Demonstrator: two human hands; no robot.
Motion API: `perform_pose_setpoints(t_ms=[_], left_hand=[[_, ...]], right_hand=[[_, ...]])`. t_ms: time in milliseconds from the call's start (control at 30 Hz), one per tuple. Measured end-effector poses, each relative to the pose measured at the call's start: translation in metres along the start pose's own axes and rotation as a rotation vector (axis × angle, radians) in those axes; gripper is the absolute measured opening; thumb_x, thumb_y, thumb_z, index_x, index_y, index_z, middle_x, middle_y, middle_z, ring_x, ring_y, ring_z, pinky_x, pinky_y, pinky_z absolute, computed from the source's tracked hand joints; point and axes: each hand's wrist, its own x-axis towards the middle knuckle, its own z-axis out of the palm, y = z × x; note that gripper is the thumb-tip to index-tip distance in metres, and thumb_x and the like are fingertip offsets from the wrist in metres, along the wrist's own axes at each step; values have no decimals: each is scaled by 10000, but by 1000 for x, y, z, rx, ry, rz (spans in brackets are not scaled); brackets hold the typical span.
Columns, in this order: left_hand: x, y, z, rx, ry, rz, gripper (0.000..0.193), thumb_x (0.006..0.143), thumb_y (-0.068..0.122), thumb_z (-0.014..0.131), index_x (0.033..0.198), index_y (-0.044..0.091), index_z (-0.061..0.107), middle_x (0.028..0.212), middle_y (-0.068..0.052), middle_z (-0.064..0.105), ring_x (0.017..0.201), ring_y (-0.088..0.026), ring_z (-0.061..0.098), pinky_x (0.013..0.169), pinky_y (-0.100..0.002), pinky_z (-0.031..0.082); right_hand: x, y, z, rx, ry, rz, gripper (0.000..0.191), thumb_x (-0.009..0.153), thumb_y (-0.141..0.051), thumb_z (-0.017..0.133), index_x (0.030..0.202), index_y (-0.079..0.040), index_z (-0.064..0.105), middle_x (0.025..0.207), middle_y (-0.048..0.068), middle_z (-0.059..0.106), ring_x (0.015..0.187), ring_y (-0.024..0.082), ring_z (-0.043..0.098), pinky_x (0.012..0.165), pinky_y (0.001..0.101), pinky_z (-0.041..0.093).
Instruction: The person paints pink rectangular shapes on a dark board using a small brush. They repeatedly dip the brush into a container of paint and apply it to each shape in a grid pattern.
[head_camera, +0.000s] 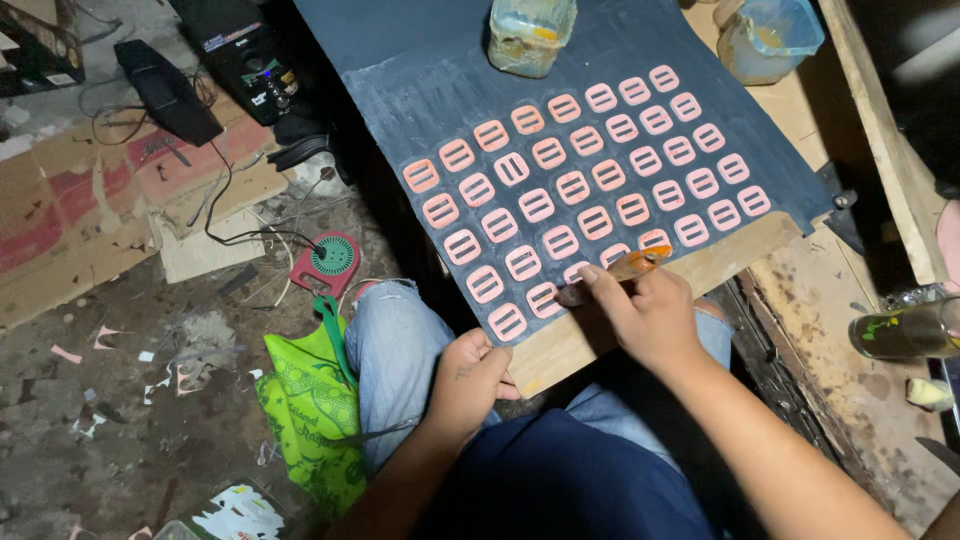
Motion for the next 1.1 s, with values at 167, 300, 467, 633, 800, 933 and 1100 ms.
perform_pose_setpoints(t_ms=[167,300,467,633,800,933,1100], left_hand=[[4,-6,-3,15,7,-2,190,915,77,567,1025,-59,642,858,-102,679,676,-129,643,600,-294,610],[4,-6,-5,16,1,-2,188,918,80,568,1030,-56,634,864,-111,684,675,-136,642,600,-290,607],[2,-2,-3,15,-1,-22,214,908,84,553,1044,-51,648,878,-112,698,681,-147,664,596,-296,603],[2,-1,-4,32,4,-17,215,913,85,552,1045,-54,649,883,-116,701,680,-149,661,603,-298,604],[5,-5,-5,4,-30,-11,203,924,83,557,1042,-59,643,881,-118,705,686,-145,671,606,-296,611],[5,-6,-4,-5,-41,-7,215,932,95,545,1068,-18,668,895,-108,735,680,-145,684,594,-277,582],[3,-5,-4,0,-26,-24,222,940,115,538,1076,11,678,911,-98,751,690,-137,687,600,-272,579]], right_hand=[[2,-3,24,-28,48,-52,208,917,-235,754,858,-36,732,768,121,729,677,279,724,606,363,535],[13,6,18,-172,92,-212,240,937,-247,759,833,-34,722,772,135,722,671,315,698,587,393,513],[31,18,9,-106,121,32,293,961,-287,746,847,-18,718,716,151,697,639,286,703,570,384,507],[10,23,15,-17,109,69,313,958,-298,720,847,-5,715,702,145,698,607,247,692,562,367,499],[-30,26,10,22,65,158,286,936,-267,712,821,-5,717,706,110,716,615,202,700,575,348,517],[-38,20,7,162,19,176,227,957,-190,685,808,-21,709,636,69,677,564,154,645,543,313,493],[-44,0,16,290,-34,-64,115,922,-119,730,898,-23,672,759,69,650,655,159,629,599,281,492]])
